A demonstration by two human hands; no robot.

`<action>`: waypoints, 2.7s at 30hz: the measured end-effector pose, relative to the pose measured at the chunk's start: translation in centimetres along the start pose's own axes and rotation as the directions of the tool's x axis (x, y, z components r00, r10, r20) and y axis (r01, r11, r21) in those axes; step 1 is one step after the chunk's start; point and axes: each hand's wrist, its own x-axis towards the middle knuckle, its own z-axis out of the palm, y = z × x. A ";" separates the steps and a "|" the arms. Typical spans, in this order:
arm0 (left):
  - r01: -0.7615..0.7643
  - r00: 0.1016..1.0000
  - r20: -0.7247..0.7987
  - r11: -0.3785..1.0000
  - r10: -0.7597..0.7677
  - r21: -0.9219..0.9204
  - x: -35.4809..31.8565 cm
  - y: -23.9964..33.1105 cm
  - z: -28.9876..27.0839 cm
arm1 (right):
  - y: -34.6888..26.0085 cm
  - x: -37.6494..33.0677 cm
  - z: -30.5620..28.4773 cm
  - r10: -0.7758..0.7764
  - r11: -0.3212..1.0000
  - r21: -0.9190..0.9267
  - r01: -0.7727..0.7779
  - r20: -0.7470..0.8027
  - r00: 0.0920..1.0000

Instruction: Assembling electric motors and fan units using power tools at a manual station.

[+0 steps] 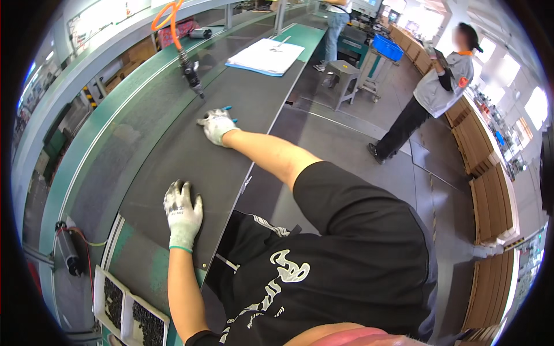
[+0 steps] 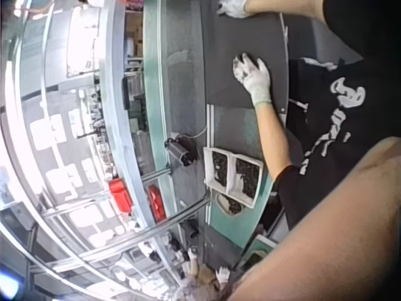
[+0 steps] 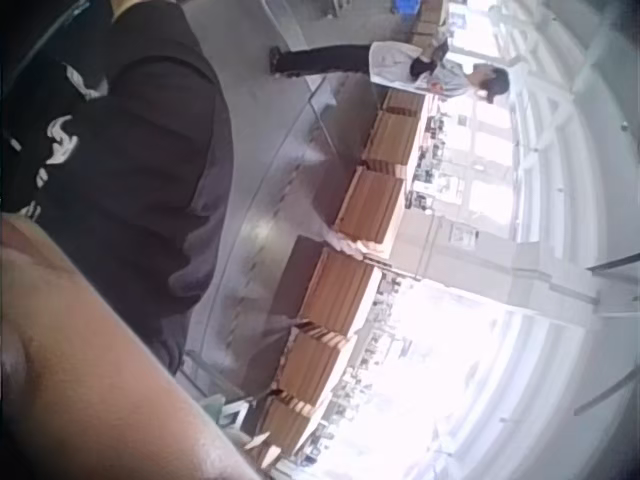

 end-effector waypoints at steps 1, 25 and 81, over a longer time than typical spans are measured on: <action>-0.020 0.999 -0.044 1.000 0.020 -0.006 -0.2 -0.1 0.2 | -0.4 0.2 0.1 -0.024 0.999 -0.047 0.025 0.021 0.999; 0.031 1.000 0.007 0.989 -0.031 -0.143 -2.5 0.3 0.7 | -45.8 0.0 -2.0 -0.865 0.379 0.775 0.505 0.103 0.491; 0.275 0.935 0.180 0.945 -0.306 0.176 6.2 0.3 -0.9 | -20.6 -0.7 -14.5 -0.552 0.821 0.162 0.548 0.468 0.690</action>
